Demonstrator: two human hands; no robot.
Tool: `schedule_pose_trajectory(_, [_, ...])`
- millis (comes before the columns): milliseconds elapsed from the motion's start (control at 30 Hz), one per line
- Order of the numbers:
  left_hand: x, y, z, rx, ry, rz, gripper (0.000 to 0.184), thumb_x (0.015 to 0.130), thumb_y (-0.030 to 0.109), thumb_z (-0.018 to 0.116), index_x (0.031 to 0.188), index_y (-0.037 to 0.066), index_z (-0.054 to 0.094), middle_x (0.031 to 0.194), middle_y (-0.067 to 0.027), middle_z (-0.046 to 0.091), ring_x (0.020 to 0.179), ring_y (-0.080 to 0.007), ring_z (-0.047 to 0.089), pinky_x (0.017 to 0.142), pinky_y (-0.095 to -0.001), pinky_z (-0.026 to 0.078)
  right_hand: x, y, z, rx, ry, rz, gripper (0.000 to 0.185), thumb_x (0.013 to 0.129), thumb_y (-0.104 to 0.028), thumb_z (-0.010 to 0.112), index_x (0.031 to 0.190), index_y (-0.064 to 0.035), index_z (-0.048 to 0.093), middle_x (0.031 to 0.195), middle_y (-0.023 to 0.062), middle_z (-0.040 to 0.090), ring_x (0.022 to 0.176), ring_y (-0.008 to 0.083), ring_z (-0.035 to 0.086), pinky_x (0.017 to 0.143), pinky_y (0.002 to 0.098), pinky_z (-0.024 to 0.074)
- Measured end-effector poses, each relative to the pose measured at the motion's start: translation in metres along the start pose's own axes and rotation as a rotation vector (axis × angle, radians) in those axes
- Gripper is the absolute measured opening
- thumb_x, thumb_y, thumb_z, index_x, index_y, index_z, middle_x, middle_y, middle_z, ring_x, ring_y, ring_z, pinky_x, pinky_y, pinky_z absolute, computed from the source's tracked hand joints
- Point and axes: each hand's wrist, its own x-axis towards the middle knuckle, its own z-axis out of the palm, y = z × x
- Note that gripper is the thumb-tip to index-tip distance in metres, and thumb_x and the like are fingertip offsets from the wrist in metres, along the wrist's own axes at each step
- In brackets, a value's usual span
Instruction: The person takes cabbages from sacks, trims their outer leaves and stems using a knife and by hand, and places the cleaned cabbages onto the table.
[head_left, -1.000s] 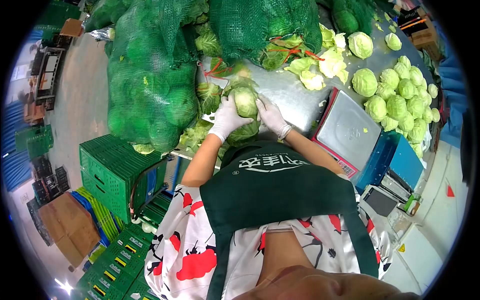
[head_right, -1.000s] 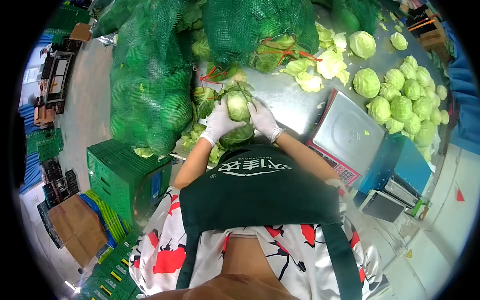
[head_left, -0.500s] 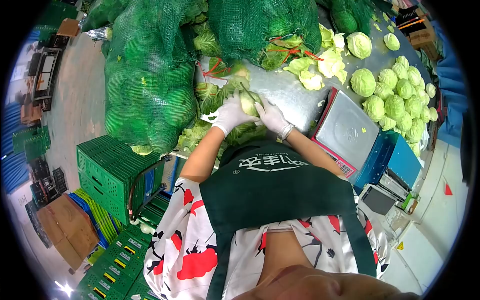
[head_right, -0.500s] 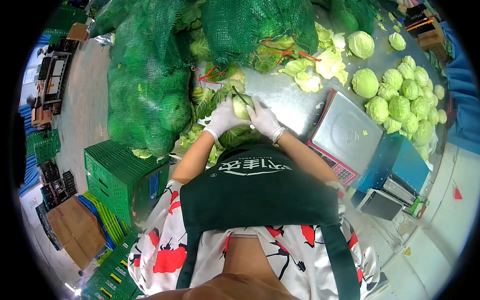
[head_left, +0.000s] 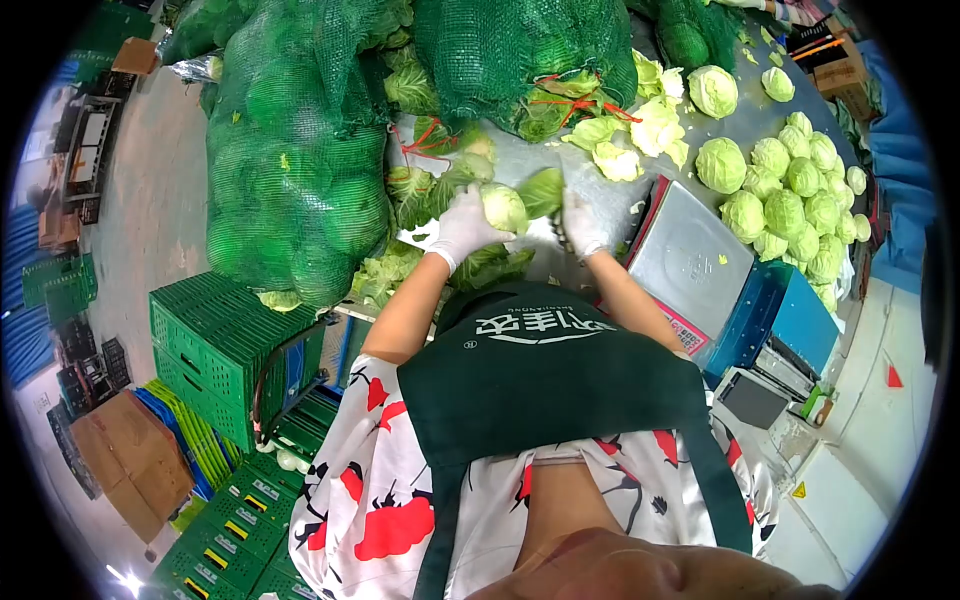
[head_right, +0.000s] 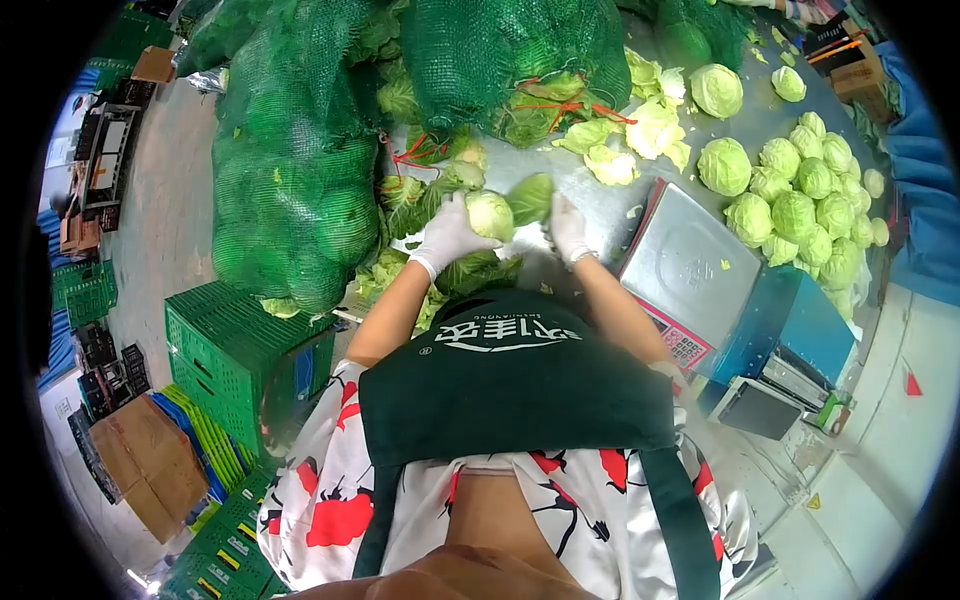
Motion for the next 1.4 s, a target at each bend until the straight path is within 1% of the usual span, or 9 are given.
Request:
schedule_pose_trajectory(33, [0.000, -0.005, 0.003, -0.050, 0.036, -0.022, 0.122, 0.055, 0.060, 0.086, 0.142, -0.006, 0.033, 0.133, -0.0328, 0.047, 0.116, -0.0419, 0.059, 0.094, -0.0436, 0.052, -0.010, -0.010, -0.006, 0.048, 0.053, -0.019, 0.044, 0.104, -0.043, 0.042, 0.121, -0.0079, 0.063, 0.058, 0.0053, 0.059, 0.040, 0.0126, 0.053, 0.036, 0.0287, 0.0421])
schedule_pose_trajectory(133, [-0.005, -0.004, 0.006, -0.079, 0.049, -0.012, 0.122, 0.056, 0.058, 0.087, 0.143, -0.006, 0.031, 0.137, -0.0324, 0.043, 0.117, -0.0428, 0.058, 0.094, -0.0445, 0.052, -0.002, -0.007, -0.006, -0.503, 0.397, -0.503, 0.047, 0.103, -0.042, 0.042, 0.137, -0.0096, 0.051, 0.068, 0.0214, 0.066, 0.056, 0.0383, 0.064, 0.052, 0.0475, 0.0518])
schedule_pose_trajectory(200, [-0.007, 0.003, 0.002, -0.058, 0.075, 0.032, 0.119, 0.056, 0.053, 0.088, 0.142, -0.007, 0.031, 0.136, -0.0314, 0.044, 0.116, -0.0426, 0.058, 0.095, -0.0443, 0.052, -0.028, -0.029, 0.004, -0.532, 0.166, -0.508, 0.052, 0.102, -0.042, 0.043, 0.144, -0.0109, 0.043, 0.073, 0.0276, 0.065, 0.068, 0.0469, 0.064, 0.064, 0.0535, 0.0518])
schedule_pose_trajectory(667, [0.003, -0.009, 0.008, -0.092, 0.050, 0.171, 0.111, 0.057, 0.042, 0.089, 0.142, -0.006, 0.038, 0.138, -0.0298, 0.049, 0.124, -0.0374, 0.055, 0.103, -0.0407, 0.047, 0.001, -0.018, 0.030, -0.586, -0.100, -0.926, 0.049, 0.103, -0.040, 0.042, 0.140, -0.0096, 0.052, 0.084, 0.0241, 0.069, 0.075, 0.0416, 0.067, 0.071, 0.0473, 0.0533])
schedule_pose_trajectory(767, [-0.007, -0.029, 0.011, -0.060, 0.148, 0.389, 0.110, 0.059, 0.035, 0.089, 0.146, -0.004, 0.034, 0.140, -0.0307, 0.046, 0.127, -0.0386, 0.052, 0.107, -0.0409, 0.043, -0.021, -0.062, 0.002, -0.395, -0.186, -0.118, 0.045, 0.103, -0.039, 0.045, 0.131, -0.0073, 0.060, 0.101, 0.0248, 0.069, 0.091, 0.0391, 0.068, 0.079, 0.0420, 0.0537])
schedule_pose_trajectory(900, [-0.053, -0.052, 0.004, -0.265, 0.132, -0.001, 0.115, 0.066, 0.036, 0.087, 0.150, -0.008, 0.021, 0.139, -0.0317, 0.046, 0.132, -0.0372, 0.047, 0.109, -0.0398, 0.041, -0.008, -0.004, 0.009, -0.359, -0.069, -0.730, 0.044, 0.103, -0.038, 0.047, 0.132, -0.0073, 0.059, 0.099, 0.0220, 0.071, 0.088, 0.0372, 0.070, 0.078, 0.0405, 0.0546])
schedule_pose_trajectory(1100, [-0.040, -0.057, 0.041, -0.773, 0.112, -0.446, 0.109, 0.067, 0.045, 0.087, 0.145, -0.007, 0.032, 0.124, -0.0251, 0.061, 0.109, -0.0293, 0.064, 0.092, -0.0341, 0.053, -0.063, -0.041, 0.019, -0.423, -0.025, -0.702, 0.043, 0.104, -0.038, 0.044, 0.130, -0.0085, 0.061, 0.096, 0.0236, 0.069, 0.089, 0.0392, 0.068, 0.080, 0.0428, 0.0543])
schedule_pose_trajectory(1300, [-0.048, -0.025, 0.017, -0.119, 0.197, 0.168, 0.101, 0.065, 0.031, 0.086, 0.147, -0.001, 0.035, 0.143, -0.0220, 0.048, 0.128, -0.0337, 0.050, 0.107, -0.0394, 0.042, -0.006, -0.013, -0.013, -0.521, 0.498, -0.581, 0.047, 0.104, -0.040, 0.041, 0.122, -0.0038, 0.064, 0.074, 0.0296, 0.064, 0.068, 0.0470, 0.064, 0.061, 0.0535, 0.0514])
schedule_pose_trajectory(1400, [-0.040, -0.018, 0.032, -0.033, 0.218, 0.310, 0.093, 0.071, 0.019, 0.080, 0.149, 0.002, 0.033, 0.148, -0.0200, 0.043, 0.133, -0.0362, 0.045, 0.110, -0.0406, 0.038, -0.033, -0.038, -0.008, -0.580, 0.182, -0.578, 0.049, 0.104, -0.040, 0.042, 0.131, -0.0022, 0.057, 0.079, 0.0275, 0.067, 0.068, 0.0455, 0.065, 0.062, 0.0519, 0.0521])
